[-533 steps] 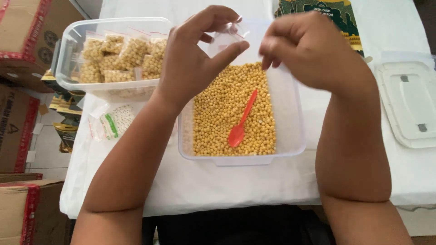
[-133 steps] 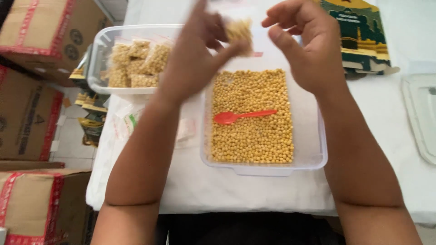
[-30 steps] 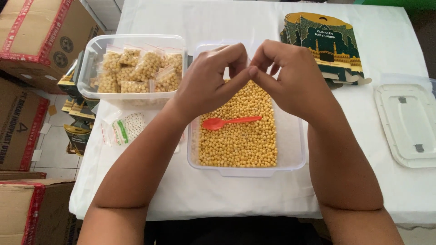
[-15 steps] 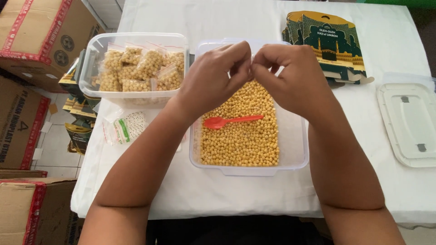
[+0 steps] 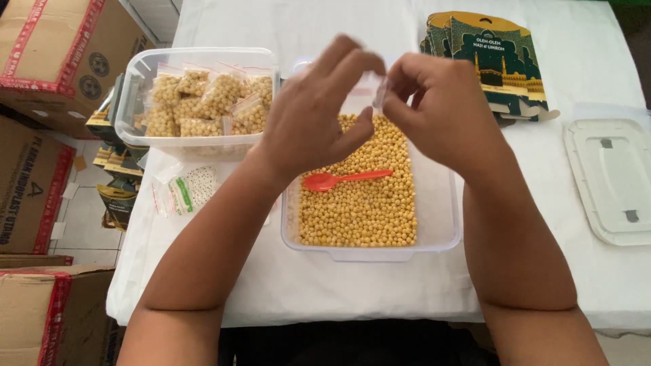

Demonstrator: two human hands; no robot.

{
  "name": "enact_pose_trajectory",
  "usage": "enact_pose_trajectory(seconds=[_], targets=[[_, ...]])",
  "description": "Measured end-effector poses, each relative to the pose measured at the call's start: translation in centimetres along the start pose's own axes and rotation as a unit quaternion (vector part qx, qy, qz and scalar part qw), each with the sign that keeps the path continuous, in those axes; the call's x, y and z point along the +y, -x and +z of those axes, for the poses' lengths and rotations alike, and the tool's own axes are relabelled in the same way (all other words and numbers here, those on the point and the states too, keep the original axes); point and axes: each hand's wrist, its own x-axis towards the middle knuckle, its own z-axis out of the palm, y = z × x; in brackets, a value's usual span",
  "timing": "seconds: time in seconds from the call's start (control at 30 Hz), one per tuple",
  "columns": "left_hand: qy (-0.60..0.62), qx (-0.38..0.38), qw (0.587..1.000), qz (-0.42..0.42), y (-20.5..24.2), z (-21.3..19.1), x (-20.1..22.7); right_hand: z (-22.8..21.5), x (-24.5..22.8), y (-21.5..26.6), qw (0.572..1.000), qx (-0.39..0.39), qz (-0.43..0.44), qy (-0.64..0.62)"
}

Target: Bagging yellow beans from a large container into small plastic bags using a spoon.

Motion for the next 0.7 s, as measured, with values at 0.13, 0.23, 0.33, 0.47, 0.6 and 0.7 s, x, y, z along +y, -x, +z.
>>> enact_pose_trajectory(seconds=[0.13,0.23,0.33,0.47,0.6,0.7], targets=[[-0.016,-0.046,0.999,0.018,0.28,-0.09,-0.34,-0.41,0.04,0.06,0.998,-0.007,0.051,-0.047],[-0.024,-0.018,0.999,0.036,0.25,0.07,-0.44,-0.60,-0.07,0.00,0.997,-0.012,0.035,-0.075],[0.006,0.007,0.999,0.050,0.21,-0.13,-0.35,-0.63,-0.24,-0.07,0.995,-0.033,0.053,-0.084],[0.015,0.008,0.998,0.063,0.22,-0.01,-0.66,-0.33,0.32,-0.27,0.994,-0.041,0.061,-0.081],[0.037,0.018,0.998,0.048,0.47,0.09,-0.95,-0.31,0.45,-0.24,0.994,-0.026,0.061,-0.088],[-0.009,0.012,0.998,0.055,0.45,0.11,-0.85,-0.31,0.58,-0.17,0.994,-0.030,0.049,-0.097]])
